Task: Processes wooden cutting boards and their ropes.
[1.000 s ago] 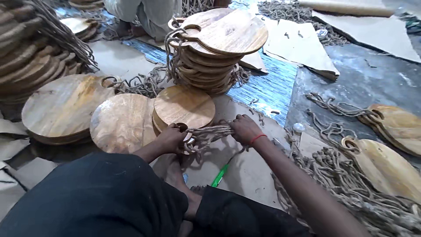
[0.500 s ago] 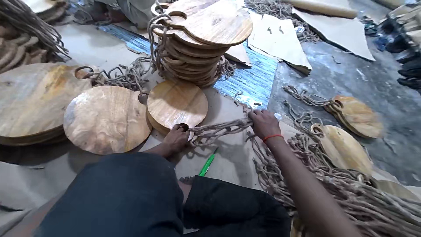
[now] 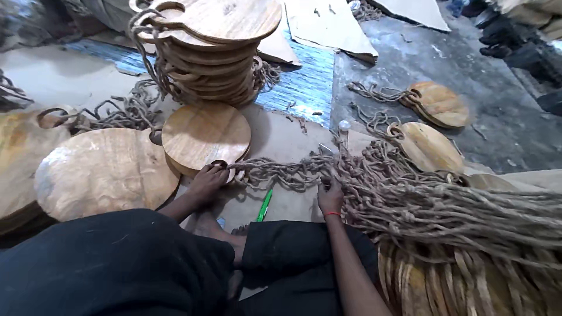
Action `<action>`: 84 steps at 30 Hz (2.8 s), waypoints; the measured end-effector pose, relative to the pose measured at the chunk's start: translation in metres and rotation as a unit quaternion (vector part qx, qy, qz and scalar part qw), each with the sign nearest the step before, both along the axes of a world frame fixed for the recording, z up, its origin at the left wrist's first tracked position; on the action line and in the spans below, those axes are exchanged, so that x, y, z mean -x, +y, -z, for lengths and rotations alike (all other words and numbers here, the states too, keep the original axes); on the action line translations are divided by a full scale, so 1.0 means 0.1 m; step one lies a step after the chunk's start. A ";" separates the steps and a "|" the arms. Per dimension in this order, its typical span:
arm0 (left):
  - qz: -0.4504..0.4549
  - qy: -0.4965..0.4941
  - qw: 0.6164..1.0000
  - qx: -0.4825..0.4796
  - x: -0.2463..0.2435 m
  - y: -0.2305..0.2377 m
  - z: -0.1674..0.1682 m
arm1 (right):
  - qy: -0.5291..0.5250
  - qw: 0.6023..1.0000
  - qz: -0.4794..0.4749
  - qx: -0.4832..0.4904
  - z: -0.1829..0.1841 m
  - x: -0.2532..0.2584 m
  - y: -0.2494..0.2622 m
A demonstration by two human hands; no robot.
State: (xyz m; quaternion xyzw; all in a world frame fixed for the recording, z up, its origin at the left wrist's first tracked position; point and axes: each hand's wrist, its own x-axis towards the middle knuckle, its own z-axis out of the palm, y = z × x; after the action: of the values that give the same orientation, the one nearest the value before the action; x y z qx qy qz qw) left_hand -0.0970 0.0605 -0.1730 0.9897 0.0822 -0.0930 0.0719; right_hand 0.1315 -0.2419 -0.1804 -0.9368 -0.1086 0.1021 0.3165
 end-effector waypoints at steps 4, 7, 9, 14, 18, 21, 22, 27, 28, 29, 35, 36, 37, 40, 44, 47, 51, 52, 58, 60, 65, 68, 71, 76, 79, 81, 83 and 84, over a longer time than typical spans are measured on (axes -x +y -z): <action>-0.014 0.014 0.999 0.031 -0.05 0.04 -0.02 | 0.146 0.974 -0.142 0.096 -0.01 0.29 0.22; 0.004 -0.001 0.998 0.069 0.00 0.11 0.00 | 0.238 0.917 -0.251 0.199 0.04 0.56 0.44; 0.023 -0.031 0.996 0.084 0.04 0.16 0.05 | 0.256 0.892 -0.280 0.246 0.02 0.62 0.54; -0.012 0.004 0.997 0.071 0.00 0.09 0.04 | 0.274 0.883 -0.313 0.216 0.18 0.59 0.58; -0.030 0.053 0.995 0.076 -0.05 0.02 -0.10 | 0.290 0.884 -0.309 0.200 0.17 0.60 0.55; -0.019 -0.091 0.990 0.101 0.02 0.15 -0.02 | 0.284 0.882 -0.295 0.233 0.05 0.62 0.52; -0.019 -0.112 0.989 0.098 0.01 0.18 -0.05 | 0.281 0.880 -0.296 0.242 0.03 0.62 0.50; 0.004 0.071 0.997 0.014 -0.29 0.14 -0.31 | 0.255 0.896 -0.253 0.261 -0.14 0.64 0.40; 0.000 0.102 0.995 0.015 -0.33 0.09 -0.34 | 0.235 0.916 -0.227 0.233 -0.18 0.66 0.38; -0.008 0.119 0.992 0.031 -0.36 0.05 -0.34 | 0.207 0.938 -0.199 0.195 -0.20 0.69 0.37; -0.033 0.099 0.989 0.105 -0.22 0.11 -0.31 | 0.026 0.984 -0.179 -0.005 -0.18 0.81 0.63; -0.034 0.101 0.989 0.107 -0.18 0.13 -0.34 | 0.005 0.978 -0.209 -0.004 -0.18 0.83 0.77; -0.033 0.097 0.989 0.109 -0.14 0.16 -0.38 | -0.012 0.969 -0.246 0.008 -0.18 0.87 0.93; -0.037 0.078 0.991 0.100 -0.08 0.20 -0.49 | -0.051 0.935 -0.340 0.093 -0.19 1.01 1.38; -0.098 0.126 0.986 0.045 -0.15 0.07 -0.74 | -0.028 0.913 -0.386 0.131 -0.18 1.08 1.70; -0.169 0.142 0.975 0.031 -0.18 -0.04 -0.79 | 0.015 0.901 -0.412 0.132 -0.23 0.94 1.60; -0.209 0.129 0.969 0.013 -0.02 0.15 -0.72 | -0.026 0.925 -0.364 0.109 -0.30 0.42 1.22; -0.221 0.135 0.966 0.004 0.02 0.23 -0.69 | -0.042 0.927 -0.361 0.097 -0.31 0.27 1.11; -0.253 0.122 0.960 -0.012 0.14 0.56 -0.56 | -0.100 0.871 -0.474 0.081 -0.28 0.04 0.78; -0.247 0.117 0.962 -0.007 0.10 0.52 -0.57 | -0.054 0.875 -0.465 0.123 -0.32 0.09 0.76; -0.241 0.121 0.963 0.018 0.01 0.50 -0.49 | -0.045 0.924 -0.370 0.079 -0.45 -0.03 0.50; -0.239 0.110 0.963 0.049 -0.05 0.48 -0.42 | -0.105 0.928 -0.353 -0.049 -0.60 0.00 0.32; -0.251 0.106 0.960 0.072 -0.11 0.53 -0.42 | -0.071 0.935 -0.325 -0.124 -0.48 0.17 0.15; -0.243 0.105 0.963 0.049 -0.07 0.63 -0.45 | 0.078 0.956 -0.267 -0.098 0.03 0.61 -0.09; -0.231 0.136 0.963 0.023 -0.12 0.58 -0.53 | 0.177 0.957 -0.195 -0.119 -0.04 0.64 -0.07; -0.211 0.153 0.965 -0.018 -0.26 0.39 -0.71 | 0.245 0.937 -0.216 -0.124 -0.08 0.61 -0.04; -0.141 0.095 0.985 0.023 -0.37 0.14 -0.84 | 0.286 0.911 -0.268 -0.126 -0.11 0.67 0.02; -0.085 0.043 0.992 0.079 -0.40 0.01 -0.84 | 0.295 0.902 -0.288 -0.128 -0.13 0.75 0.07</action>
State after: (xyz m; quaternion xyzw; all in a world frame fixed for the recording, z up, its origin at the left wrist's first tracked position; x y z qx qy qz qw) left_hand -0.0567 0.0611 -0.0887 0.9653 0.1614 -0.1352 0.1544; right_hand 0.0568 -0.2349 -0.1674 -0.7434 -0.2874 0.4452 0.4082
